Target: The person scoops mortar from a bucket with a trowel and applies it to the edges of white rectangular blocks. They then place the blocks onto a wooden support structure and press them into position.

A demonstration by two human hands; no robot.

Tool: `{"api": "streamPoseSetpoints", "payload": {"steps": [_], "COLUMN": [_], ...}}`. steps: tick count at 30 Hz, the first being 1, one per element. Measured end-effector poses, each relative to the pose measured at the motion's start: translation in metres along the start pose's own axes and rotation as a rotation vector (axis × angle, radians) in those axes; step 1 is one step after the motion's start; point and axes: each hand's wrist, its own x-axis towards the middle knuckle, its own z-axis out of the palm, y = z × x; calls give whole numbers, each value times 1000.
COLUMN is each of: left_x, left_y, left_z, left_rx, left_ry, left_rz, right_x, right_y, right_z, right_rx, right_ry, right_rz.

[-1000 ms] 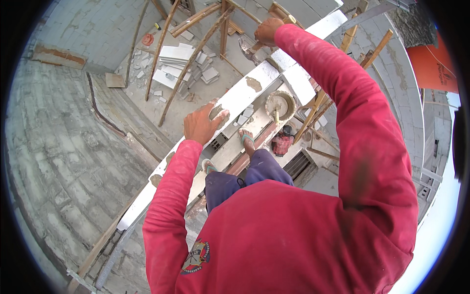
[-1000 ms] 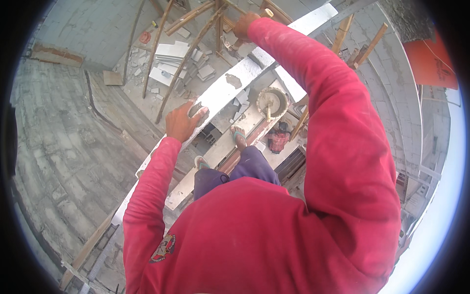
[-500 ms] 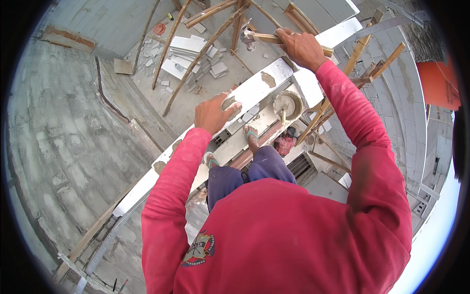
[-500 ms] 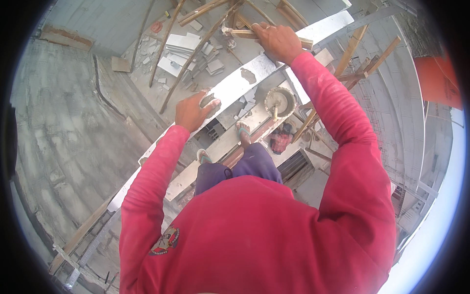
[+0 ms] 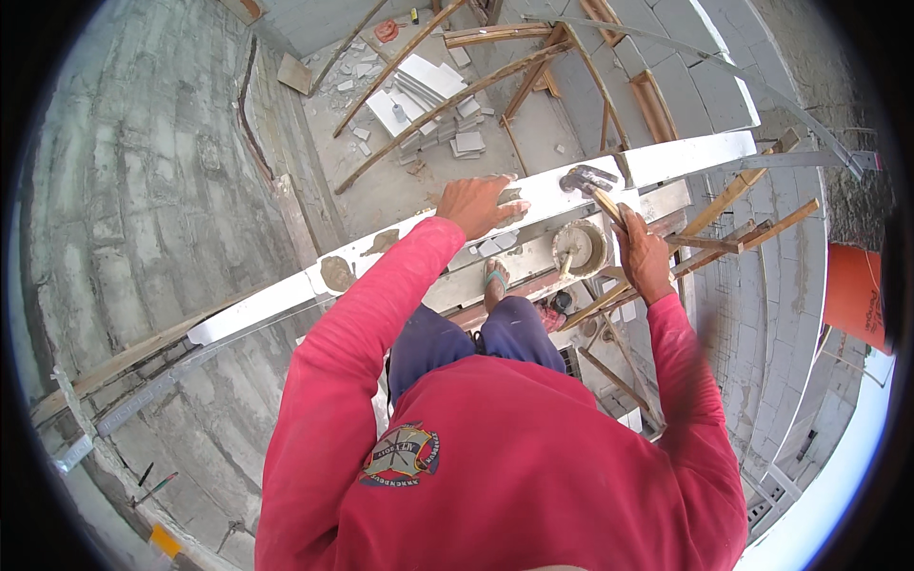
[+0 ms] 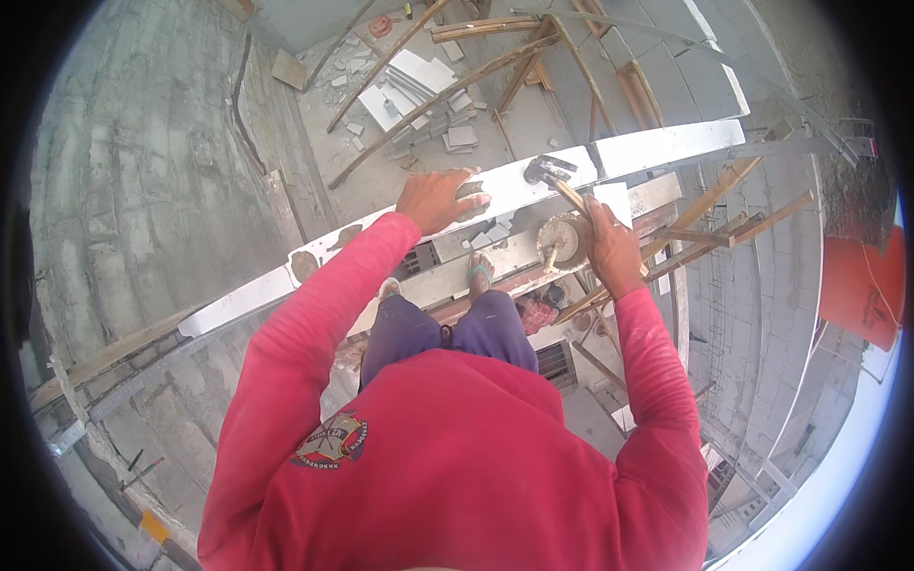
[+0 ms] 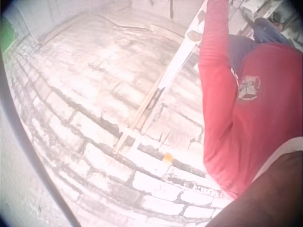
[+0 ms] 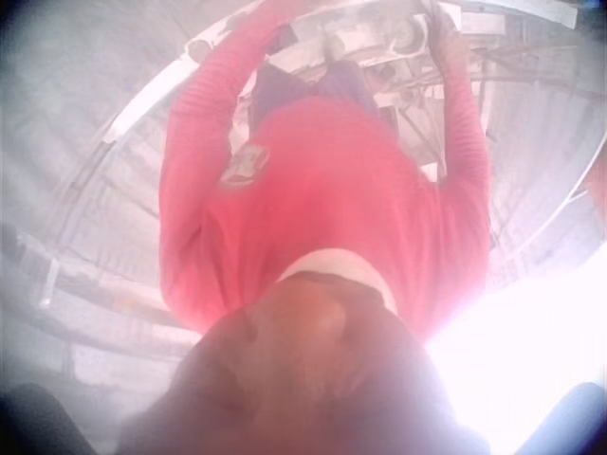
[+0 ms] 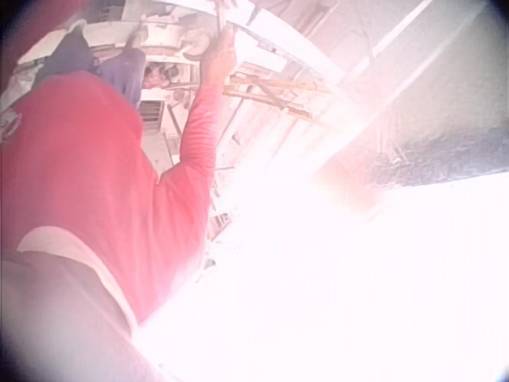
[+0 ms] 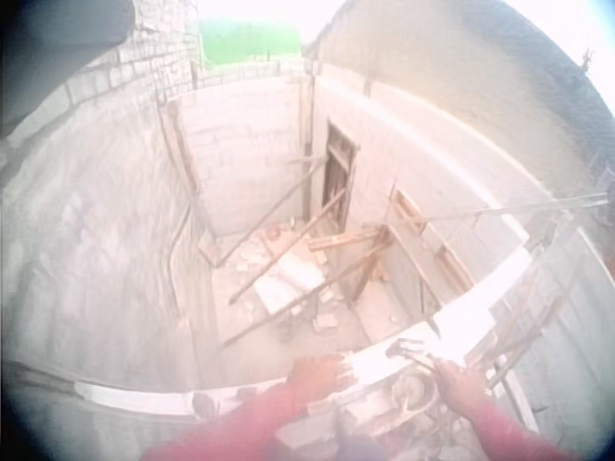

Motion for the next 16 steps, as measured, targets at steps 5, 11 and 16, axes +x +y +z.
{"api": "streamPoseSetpoints", "payload": {"steps": [5, 11, 16], "left_x": [-43, -138, -142], "left_y": [-38, -90, -57], "left_z": [-31, -51, 3], "left_rx": [-170, 88, 2], "left_ry": [73, 115, 344], "left_rz": [-84, -268, -345], "right_x": [9, 23, 73], "right_y": [5, 16, -14], "right_z": [-9, -25, -58], "right_rx": [-65, -91, -74], "right_ry": [-85, -89, -184], "right_rz": [-26, -184, -373]}}
